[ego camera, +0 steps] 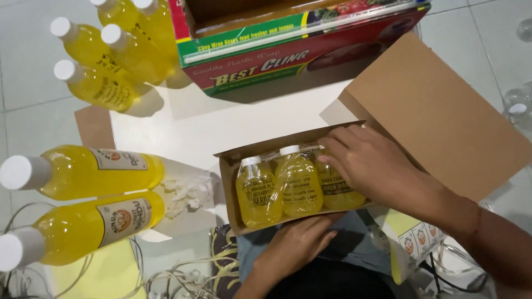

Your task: The person places a shrink-wrapped pack of yellow liquid bottles into a cardboard box, closes the flaps, applies a branded sticker, and ties a silver ribbon bow around the box. The finished package is then placed on the floor.

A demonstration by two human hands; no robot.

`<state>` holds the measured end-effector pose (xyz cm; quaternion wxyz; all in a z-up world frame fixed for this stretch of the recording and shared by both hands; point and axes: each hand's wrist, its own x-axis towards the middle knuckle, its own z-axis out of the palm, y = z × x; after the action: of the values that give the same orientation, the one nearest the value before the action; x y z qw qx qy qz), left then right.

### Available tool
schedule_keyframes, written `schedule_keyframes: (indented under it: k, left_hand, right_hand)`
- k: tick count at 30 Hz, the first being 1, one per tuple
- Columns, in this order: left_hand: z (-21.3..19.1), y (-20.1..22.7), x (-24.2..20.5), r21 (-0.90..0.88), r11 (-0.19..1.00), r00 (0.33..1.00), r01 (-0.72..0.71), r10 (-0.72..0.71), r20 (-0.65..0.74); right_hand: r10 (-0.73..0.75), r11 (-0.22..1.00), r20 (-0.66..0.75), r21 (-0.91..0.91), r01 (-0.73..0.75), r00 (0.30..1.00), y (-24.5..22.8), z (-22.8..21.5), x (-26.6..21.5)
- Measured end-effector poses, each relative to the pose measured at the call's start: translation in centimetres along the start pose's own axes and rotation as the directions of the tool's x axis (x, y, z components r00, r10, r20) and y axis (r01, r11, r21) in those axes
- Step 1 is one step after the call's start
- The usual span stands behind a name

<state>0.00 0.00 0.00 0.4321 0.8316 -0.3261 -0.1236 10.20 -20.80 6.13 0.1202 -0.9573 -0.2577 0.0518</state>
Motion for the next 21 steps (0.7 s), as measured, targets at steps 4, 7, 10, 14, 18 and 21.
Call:
schedule_keyframes:
  k: [4,7,10,14,18,21]
  left_hand:
    - [-0.3,-0.4,-0.5,-0.029,0.999,0.992,-0.026,0.029,0.119]
    - [-1.5,0.4,-0.9,-0.051,0.998,0.995,-0.032,0.036,0.09]
    - [-2.6,0.7,-1.3,-0.05,0.998,0.999,0.03,-0.028,0.039]
    - [-1.7,-0.9,-1.8,-0.005,0.999,0.998,0.054,-0.054,0.041]
    - [-2.1,-0.5,-1.8,-0.058,0.997,0.998,0.06,-0.06,-0.004]
    - [-2.1,-0.3,-2.2,-0.046,0.998,0.999,0.038,-0.036,0.027]
  right_hand:
    - [-0.004,1.0,0.017,-0.004,0.004,1.0,-1.1,-1.5,1.0]
    - [-0.006,0.994,0.072,0.105,-0.001,0.997,-1.6,-1.0,3.2]
    - [-0.031,0.991,0.131,0.13,0.014,0.991,-2.1,0.6,4.7]
    - [-0.146,0.989,-0.002,0.004,0.146,0.989,-3.0,1.5,4.0]
    - [-0.168,0.985,-0.042,0.015,0.169,0.985,-2.6,1.4,3.4]
    - [-0.176,0.984,0.082,-0.01,0.178,0.981,-3.5,0.2,4.1]
